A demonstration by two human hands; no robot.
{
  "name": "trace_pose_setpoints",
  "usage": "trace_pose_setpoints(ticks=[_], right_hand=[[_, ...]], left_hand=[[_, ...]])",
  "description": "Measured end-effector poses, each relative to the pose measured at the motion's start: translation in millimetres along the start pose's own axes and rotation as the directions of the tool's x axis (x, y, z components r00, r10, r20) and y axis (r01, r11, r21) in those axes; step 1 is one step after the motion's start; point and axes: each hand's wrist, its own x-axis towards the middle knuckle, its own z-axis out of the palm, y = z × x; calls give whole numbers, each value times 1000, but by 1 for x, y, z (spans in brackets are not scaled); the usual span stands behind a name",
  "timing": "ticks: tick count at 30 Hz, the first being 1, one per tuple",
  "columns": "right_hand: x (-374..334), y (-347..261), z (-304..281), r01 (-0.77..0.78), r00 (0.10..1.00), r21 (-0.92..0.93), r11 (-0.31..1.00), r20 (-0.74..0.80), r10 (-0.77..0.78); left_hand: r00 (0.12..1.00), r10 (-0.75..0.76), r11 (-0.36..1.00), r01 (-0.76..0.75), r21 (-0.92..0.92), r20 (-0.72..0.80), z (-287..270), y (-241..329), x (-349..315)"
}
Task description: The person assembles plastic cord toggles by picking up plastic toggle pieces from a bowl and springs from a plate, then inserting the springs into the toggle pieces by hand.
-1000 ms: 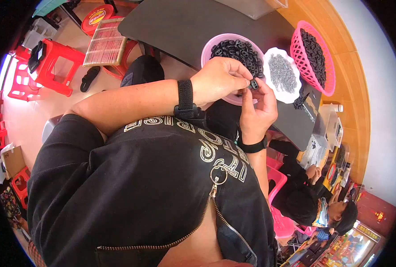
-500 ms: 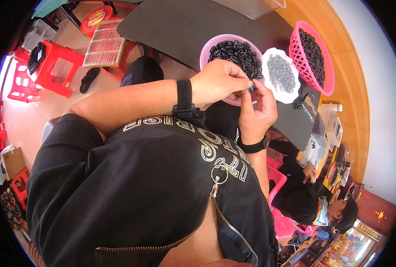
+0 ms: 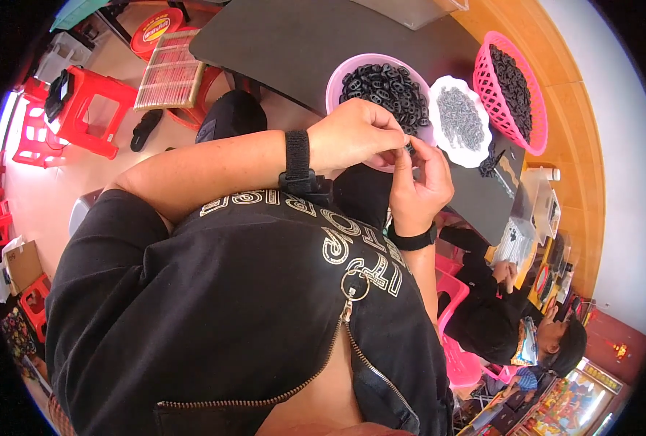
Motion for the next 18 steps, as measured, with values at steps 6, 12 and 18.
trace_pose_setpoints(ticks=[6,12,18], right_hand=[[17,14,-27,-435,889,192,880,248,385],[106,59,-86,-373,866,296,880,-229,444],[39,90,-73,-588,777,234,774,-101,621]], left_hand=[[943,329,871,-280,404,-54,-22,5,9],[918,397,773,-335,539,1,-19,1,2],[810,582,601,-371,708,-69,-49,14,-8]])
